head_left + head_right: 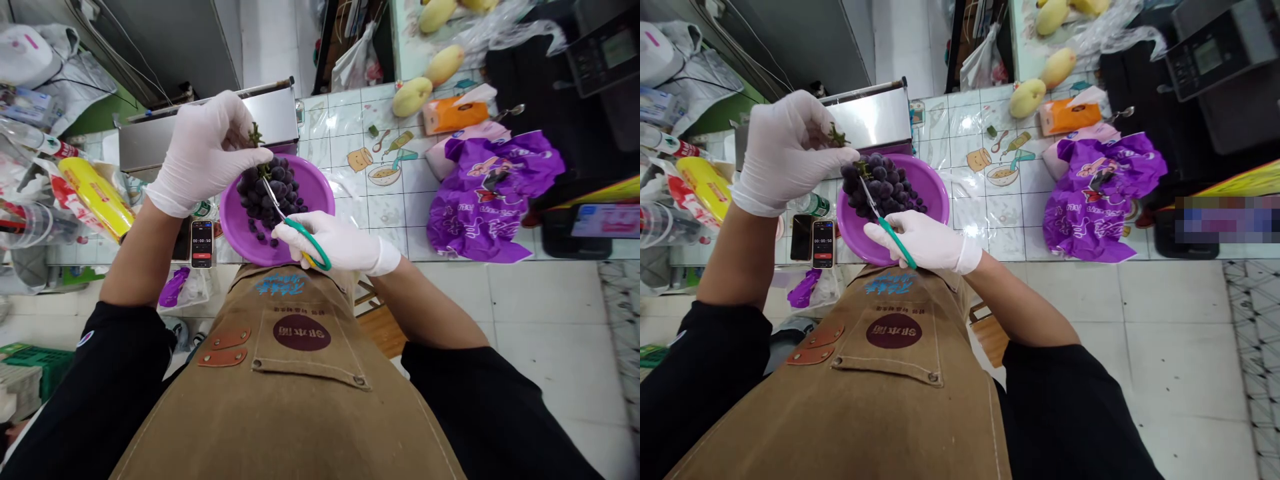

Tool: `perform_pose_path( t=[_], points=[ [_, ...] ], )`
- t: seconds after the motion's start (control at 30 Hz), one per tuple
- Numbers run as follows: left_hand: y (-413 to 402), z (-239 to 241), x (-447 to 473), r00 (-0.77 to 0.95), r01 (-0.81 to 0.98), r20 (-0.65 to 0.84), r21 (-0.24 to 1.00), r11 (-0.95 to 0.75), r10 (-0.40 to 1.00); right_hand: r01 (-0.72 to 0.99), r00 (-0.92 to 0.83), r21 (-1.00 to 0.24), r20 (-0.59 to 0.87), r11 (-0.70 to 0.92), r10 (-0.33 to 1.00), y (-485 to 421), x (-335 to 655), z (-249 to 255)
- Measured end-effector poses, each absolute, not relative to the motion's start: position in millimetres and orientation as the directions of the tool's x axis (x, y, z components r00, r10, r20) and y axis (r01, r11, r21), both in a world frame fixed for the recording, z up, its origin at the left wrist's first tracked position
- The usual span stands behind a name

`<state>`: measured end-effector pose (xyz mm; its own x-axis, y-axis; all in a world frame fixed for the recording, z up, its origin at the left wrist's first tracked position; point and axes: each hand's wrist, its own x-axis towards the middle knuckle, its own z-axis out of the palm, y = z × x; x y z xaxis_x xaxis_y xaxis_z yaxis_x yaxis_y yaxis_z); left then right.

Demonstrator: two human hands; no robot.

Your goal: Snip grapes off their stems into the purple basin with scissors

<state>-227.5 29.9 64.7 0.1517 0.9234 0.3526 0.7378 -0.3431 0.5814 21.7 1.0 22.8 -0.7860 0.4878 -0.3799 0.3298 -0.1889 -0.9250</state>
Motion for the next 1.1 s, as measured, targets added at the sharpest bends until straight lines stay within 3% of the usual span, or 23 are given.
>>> perform_pose_path(
  t=[0.43,0.8,0.97,1.1],
  points=[
    [22,60,-225,0.140,0.790,0.357,0.521,-0.322,0.924,0.391,-0.743,-0.915,-0.378,-0.101,0.552,15,8,38],
    [11,53,-228,0.138,0.766,0.298,0.572,-0.292,0.944,0.416,-0.766,-0.910,-0.349,0.001,0.540,-5,23,36],
    [4,53,-227,0.123,0.754,0.286,0.595,-0.277,0.950,0.419,-0.811,-0.891,-0.454,-0.175,0.368,-16,52,31],
    [2,50,-228,0.123,0.745,0.301,0.602,-0.288,0.946,0.298,-0.830,-0.905,-0.403,-0.304,0.386,-14,59,19]
  ],
)
